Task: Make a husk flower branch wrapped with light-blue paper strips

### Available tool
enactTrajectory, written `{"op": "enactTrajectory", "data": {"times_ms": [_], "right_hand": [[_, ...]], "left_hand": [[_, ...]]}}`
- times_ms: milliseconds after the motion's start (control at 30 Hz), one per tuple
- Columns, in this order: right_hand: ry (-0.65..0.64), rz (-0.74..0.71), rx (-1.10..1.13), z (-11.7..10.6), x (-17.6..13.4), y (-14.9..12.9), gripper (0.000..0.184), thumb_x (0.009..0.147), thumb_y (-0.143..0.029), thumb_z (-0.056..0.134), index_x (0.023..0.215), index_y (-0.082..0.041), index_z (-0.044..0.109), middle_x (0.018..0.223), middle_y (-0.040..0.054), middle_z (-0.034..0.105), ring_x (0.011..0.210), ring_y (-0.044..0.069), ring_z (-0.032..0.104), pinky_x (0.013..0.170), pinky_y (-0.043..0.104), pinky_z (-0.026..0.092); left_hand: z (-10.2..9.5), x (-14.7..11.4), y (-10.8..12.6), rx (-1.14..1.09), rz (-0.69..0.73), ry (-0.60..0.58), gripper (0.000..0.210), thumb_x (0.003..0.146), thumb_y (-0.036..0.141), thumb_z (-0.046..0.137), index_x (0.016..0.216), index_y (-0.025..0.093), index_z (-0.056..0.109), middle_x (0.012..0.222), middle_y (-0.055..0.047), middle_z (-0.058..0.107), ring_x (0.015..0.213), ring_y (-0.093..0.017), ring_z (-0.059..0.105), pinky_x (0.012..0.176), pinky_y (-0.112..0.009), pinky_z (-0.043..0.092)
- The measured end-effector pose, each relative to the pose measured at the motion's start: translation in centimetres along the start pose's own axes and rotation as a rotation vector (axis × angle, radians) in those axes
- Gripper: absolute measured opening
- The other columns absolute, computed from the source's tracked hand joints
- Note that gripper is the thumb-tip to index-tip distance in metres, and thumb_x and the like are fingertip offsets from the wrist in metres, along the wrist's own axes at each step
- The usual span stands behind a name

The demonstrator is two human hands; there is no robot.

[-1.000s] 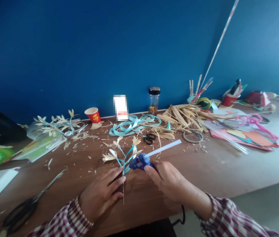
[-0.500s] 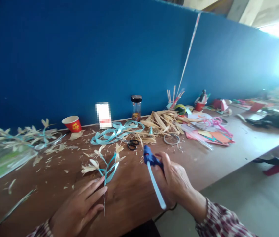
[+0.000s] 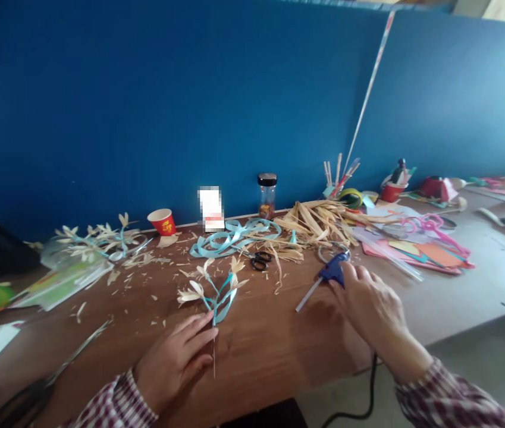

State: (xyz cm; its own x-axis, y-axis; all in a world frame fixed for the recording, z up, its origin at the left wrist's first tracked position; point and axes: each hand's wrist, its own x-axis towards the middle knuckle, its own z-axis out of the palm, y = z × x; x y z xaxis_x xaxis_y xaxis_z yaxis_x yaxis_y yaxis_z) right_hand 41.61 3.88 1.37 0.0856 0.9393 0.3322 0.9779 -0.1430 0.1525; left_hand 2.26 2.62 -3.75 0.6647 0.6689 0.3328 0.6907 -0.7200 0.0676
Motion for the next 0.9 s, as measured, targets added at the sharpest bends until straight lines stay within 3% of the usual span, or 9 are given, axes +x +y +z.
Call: {"op": "enactTrajectory", "data": {"times_ms": [100,200,333,500,700,900], "right_hand": [[0.071,-0.101,0.273,-2.7,-0.6,-5.3,0.024,0.088,-0.037,0.044,0.097,-0.019,0.057,0.086,0.0095,0.065,0.073,0.022,0.061,0.061,0.030,0.041],[-0.147,-0.350,0.592,-3.9,-1.0,-12.0,0.023,0.090,-0.031,0.042,0.086,-0.019,0.060,0.075,0.0042,0.066,0.068,0.016,0.061,0.060,0.024,0.039],[-0.242,-0.350,0.604,-2.8,-0.3,-18.1,0.036,0.087,-0.044,0.046,0.068,-0.018,0.063,0.066,0.0052,0.067,0.062,0.018,0.062,0.054,0.025,0.034],[-0.255,-0.307,0.618,-0.3,0.8,-19.4,0.025,0.081,-0.036,0.056,0.066,-0.018,0.064,0.067,0.0056,0.067,0.062,0.017,0.061,0.052,0.024,0.031],[-0.239,-0.280,0.690,0.0,0.4,-18.9,0.014,0.083,-0.028,0.051,0.076,-0.019,0.061,0.071,0.0029,0.065,0.065,0.015,0.059,0.055,0.023,0.030],[-0.240,-0.243,0.924,-0.4,0.3,-18.8,0.018,0.084,-0.026,0.049,0.069,-0.018,0.055,0.063,0.0017,0.062,0.058,0.014,0.056,0.053,0.022,0.031]], "left_hand": [[-0.2,0.2,-0.2,-0.070,-0.024,-0.022,0.030,0.086,0.031,0.052,0.115,0.025,0.059,0.131,-0.006,0.054,0.114,-0.024,0.051,0.092,-0.042,0.049],[-0.4,0.7,-0.1,-0.108,-0.055,-0.003,0.025,0.089,0.026,0.047,0.110,0.025,0.061,0.123,-0.005,0.059,0.110,-0.022,0.054,0.091,-0.042,0.049],[-0.4,1.7,0.4,-0.133,-0.092,0.049,0.023,0.088,0.024,0.047,0.104,0.021,0.063,0.112,-0.007,0.065,0.101,-0.021,0.059,0.087,-0.039,0.051],[0.1,2.3,1.1,-0.169,-0.297,0.115,0.023,0.088,0.021,0.044,0.107,0.018,0.057,0.096,-0.009,0.068,0.088,-0.021,0.064,0.078,-0.036,0.053],[-0.1,3.4,1.5,-0.294,-0.629,0.135,0.014,0.081,0.017,0.053,0.092,0.023,0.058,0.090,-0.003,0.069,0.086,-0.020,0.064,0.076,-0.032,0.049],[-1.3,4.6,2.5,-0.340,-0.736,0.116,0.014,0.084,0.021,0.049,0.089,0.024,0.062,0.089,-0.003,0.070,0.086,-0.019,0.064,0.075,-0.029,0.046]]}}
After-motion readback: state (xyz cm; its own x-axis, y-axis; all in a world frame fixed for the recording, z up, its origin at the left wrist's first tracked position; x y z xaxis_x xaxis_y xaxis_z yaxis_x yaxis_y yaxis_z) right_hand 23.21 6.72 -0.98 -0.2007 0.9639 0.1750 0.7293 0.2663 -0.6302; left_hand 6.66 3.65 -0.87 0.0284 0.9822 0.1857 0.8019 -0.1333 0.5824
